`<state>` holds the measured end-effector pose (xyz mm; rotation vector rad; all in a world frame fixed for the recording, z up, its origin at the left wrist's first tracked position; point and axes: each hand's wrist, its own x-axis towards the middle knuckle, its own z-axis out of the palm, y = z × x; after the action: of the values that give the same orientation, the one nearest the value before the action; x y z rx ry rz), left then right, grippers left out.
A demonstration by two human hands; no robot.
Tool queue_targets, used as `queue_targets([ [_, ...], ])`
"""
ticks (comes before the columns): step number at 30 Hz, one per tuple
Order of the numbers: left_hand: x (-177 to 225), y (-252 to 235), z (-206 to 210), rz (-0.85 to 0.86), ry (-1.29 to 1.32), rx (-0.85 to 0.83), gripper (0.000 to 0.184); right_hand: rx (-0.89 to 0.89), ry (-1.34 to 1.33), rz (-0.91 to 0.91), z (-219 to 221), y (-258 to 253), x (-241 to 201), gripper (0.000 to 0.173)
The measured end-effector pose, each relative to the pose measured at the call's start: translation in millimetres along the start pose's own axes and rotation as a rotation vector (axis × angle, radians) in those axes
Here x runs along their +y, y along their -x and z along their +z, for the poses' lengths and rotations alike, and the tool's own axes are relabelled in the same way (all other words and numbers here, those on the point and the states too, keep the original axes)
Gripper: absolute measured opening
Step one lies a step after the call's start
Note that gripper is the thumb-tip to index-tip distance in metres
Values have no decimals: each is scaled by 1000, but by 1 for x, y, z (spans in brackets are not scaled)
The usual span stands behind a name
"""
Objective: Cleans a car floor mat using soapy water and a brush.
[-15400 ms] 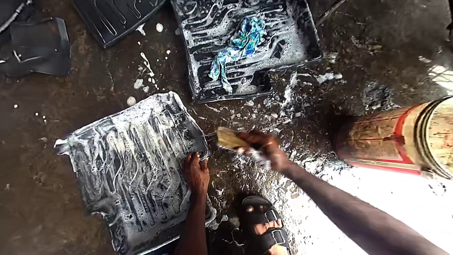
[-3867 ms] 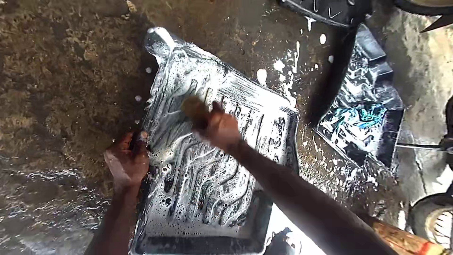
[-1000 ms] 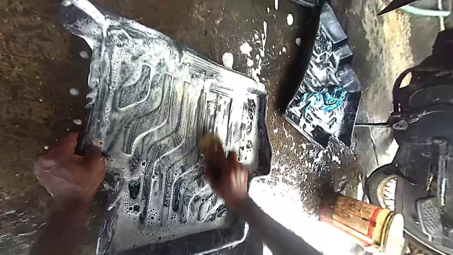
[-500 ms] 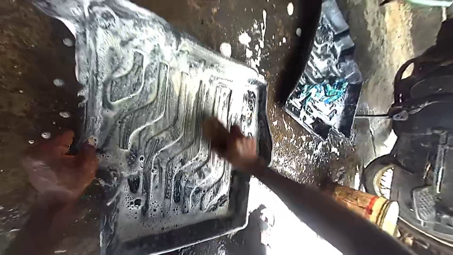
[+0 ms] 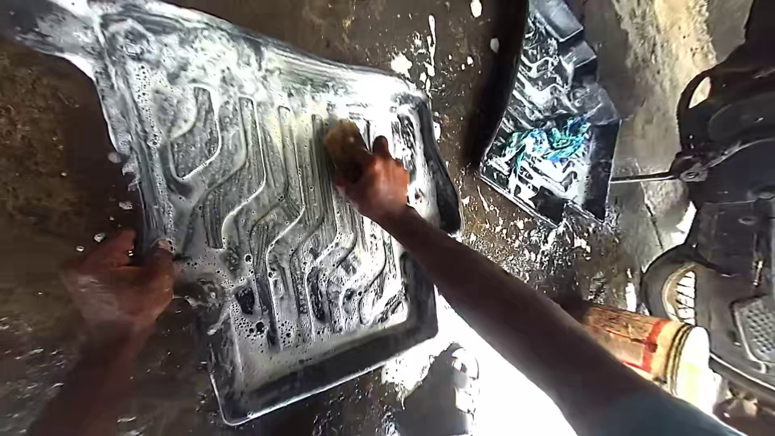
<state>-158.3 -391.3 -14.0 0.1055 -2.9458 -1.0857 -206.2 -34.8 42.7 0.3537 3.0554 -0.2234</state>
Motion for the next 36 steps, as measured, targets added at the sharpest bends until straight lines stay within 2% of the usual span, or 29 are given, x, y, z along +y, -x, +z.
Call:
queue_targets([
  [3, 24, 6, -4, -78, -199, 40, 48, 157, -48, 28, 21, 11, -10, 64],
  [4, 43, 10, -7, -53, -277, 41, 57, 194, -68, 24, 26, 15, -10, 63],
  [6, 85, 24, 3, 136, -316, 14, 72, 197, -117, 23, 25, 21, -7, 63],
  [8, 117, 34, 39, 319, -261, -120, 77, 163, -119, 19, 11, 49, 2, 63],
  [9, 128, 36, 58, 344, -261, -235, 87, 186, -78, 12, 6, 77, 10, 63],
  [11, 143, 32, 86, 316, -293, -409, 115, 193, 23, 52, 5, 148, 31, 61],
  [13, 155, 19, 97, 249, -342, -556, 133, 201, 77, 66, 18, 189, 50, 52],
  [15, 162, 12, 97, 189, -396, -701, 136, 201, 84, 39, 28, 166, 51, 49],
  [19, 157, 9, 98, 176, -416, -762, 139, 299, 39, 98, 31, -12, 17, 50],
  [20, 158, 9, 99, 155, -409, -770, 139, 294, 33, 119, 27, -33, 11, 50],
  [21, 159, 8, 98, 132, -394, -779, 139, 276, 29, 119, 24, -25, 11, 51],
  [24, 165, 5, 96, 37, -364, -862, 141, 165, 45, 116, 25, 116, 32, 53],
  [25, 166, 4, 97, 26, -366, -861, 142, 177, 42, 102, 26, 143, 38, 49],
  [26, 166, 4, 99, 29, -362, -839, 142, 192, 43, 91, 26, 142, 40, 46],
  [27, 164, 7, 101, 48, -352, -799, 142, 224, 53, 82, 27, 120, 39, 46],
  [31, 163, 10, 107, 71, -337, -705, 143, 337, -31, 96, 27, -43, 12, 51],
  [32, 162, 10, 107, 72, -327, -691, 143, 312, -49, 105, 24, -44, 8, 52],
  [33, 160, 12, 106, 70, -303, -688, 143, 264, -56, 95, 20, -15, 11, 55],
  [35, 160, 15, 106, 64, -261, -669, 144, 157, 15, 101, 10, 82, 33, 57],
  [36, 161, 13, 108, 63, -263, -655, 144, 162, 59, 98, 9, 116, 46, 52],
])
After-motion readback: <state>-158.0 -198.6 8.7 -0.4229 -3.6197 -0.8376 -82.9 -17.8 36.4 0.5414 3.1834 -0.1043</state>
